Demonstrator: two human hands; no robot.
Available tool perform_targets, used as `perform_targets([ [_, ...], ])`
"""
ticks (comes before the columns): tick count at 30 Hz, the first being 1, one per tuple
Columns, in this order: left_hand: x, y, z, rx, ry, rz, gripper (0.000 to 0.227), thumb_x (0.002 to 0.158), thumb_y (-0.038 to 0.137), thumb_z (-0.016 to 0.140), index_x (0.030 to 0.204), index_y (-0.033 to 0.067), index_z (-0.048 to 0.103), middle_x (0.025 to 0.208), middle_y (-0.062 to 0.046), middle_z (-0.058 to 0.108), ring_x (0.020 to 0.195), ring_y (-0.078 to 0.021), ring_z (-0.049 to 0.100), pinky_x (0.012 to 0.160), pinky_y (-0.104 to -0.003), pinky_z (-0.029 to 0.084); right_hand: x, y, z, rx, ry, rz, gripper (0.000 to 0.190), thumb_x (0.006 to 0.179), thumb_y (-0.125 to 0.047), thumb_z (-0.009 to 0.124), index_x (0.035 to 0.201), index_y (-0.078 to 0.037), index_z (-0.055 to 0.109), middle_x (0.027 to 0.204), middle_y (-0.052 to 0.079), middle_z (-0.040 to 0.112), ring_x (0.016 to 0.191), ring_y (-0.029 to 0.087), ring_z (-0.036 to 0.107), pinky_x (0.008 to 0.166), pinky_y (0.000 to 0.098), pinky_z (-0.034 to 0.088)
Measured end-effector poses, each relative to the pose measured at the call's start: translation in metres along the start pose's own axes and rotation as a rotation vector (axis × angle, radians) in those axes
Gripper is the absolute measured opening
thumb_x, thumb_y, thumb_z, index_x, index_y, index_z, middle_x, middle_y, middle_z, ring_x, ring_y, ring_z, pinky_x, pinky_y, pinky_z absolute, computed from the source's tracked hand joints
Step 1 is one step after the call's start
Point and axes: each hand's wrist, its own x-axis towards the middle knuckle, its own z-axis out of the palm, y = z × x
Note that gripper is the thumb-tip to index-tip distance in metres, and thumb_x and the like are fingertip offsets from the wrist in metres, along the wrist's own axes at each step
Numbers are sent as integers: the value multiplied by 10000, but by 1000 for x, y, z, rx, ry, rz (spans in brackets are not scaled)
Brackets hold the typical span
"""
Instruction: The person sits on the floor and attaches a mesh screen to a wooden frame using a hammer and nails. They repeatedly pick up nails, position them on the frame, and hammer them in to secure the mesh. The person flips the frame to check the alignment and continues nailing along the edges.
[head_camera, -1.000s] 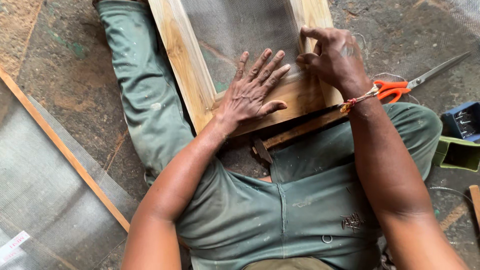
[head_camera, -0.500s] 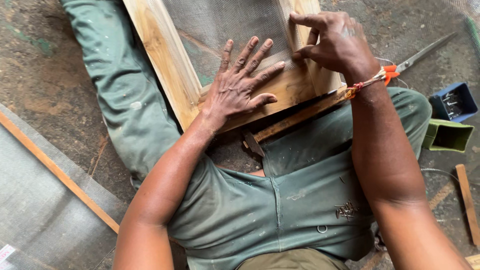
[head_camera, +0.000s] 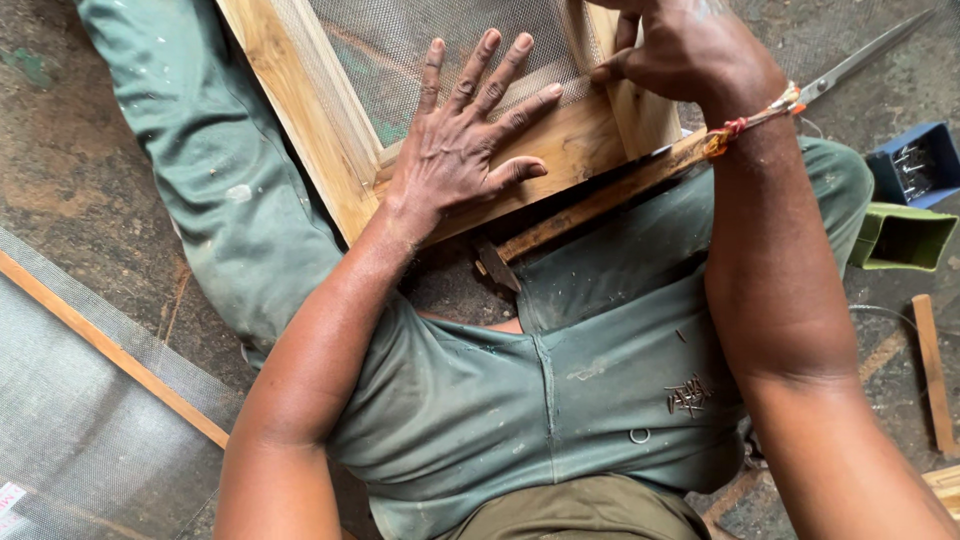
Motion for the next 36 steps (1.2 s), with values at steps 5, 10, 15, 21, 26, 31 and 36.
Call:
perform_targets([
  [5, 2, 0, -1, -2, -22, -14, 758, 932, 855, 288, 1601, 501, 342, 1732, 24, 138, 1597, -248, 73, 1272, -613, -41, 0, 3, 5, -22, -12, 69, 273, 916, -345, 862, 936, -87, 777, 808, 122, 740, 662, 237, 698, 546, 423, 543],
  [10, 3, -1, -3, -5, -40, -17, 754, 936, 858, 282, 1602, 510, 332, 1736, 25, 133, 1602, -247, 75, 1272, -616, -43, 2, 10, 10, -32, 17, 11, 205, 931, -294, 851, 977, -102, 798, 837, 138, 744, 672, 255, 706, 551, 434, 566],
  [15, 4, -1, -6, -22, -60, -16, 757, 926, 859, 283, 1600, 517, 325, 1736, 25, 130, 1602, -251, 71, 1270, -614, -47, 5, 18, 15, -68, 46, -46, 170, 934, -251, 839, 1016, -104, 816, 873, 143, 756, 693, 276, 716, 561, 446, 571],
  [21, 4, -1, -9, -31, -61, -18, 758, 926, 860, 292, 1599, 514, 327, 1736, 13, 132, 1603, -249, 71, 1263, -618, -59, 5, 22, 17, -86, 59, -61, 216, 931, -262, 852, 1051, -87, 812, 900, 162, 758, 712, 294, 725, 570, 445, 577],
  [26, 2, 0, -9, -25, -37, -10, 759, 940, 854, 279, 1601, 488, 343, 1735, 3, 145, 1602, -255, 82, 1255, -617, -64, 4, 18, 14, -70, 49, -29, 213, 923, -274, 854, 1014, -88, 804, 865, 154, 749, 690, 279, 719, 553, 438, 575],
  [31, 3, -2, -5, -27, 7, 45, 795, 965, 835, 264, 1626, 402, 356, 1731, 14, 179, 1595, -249, 97, 1261, -598, -48, 3, 12, 10, -59, 20, 18, 262, 886, -325, 883, 964, -91, 795, 826, 144, 742, 661, 264, 706, 545, 436, 564],
  [36, 4, -6, -2, -10, 29, 154, 816, 1047, 773, 283, 1665, 245, 349, 1738, 18, 228, 1605, -235, 138, 1284, -563, -19, 3, 10, 10, -64, 15, 13, 268, 899, -340, 880, 943, -89, 798, 808, 134, 745, 651, 251, 706, 547, 428, 563],
])
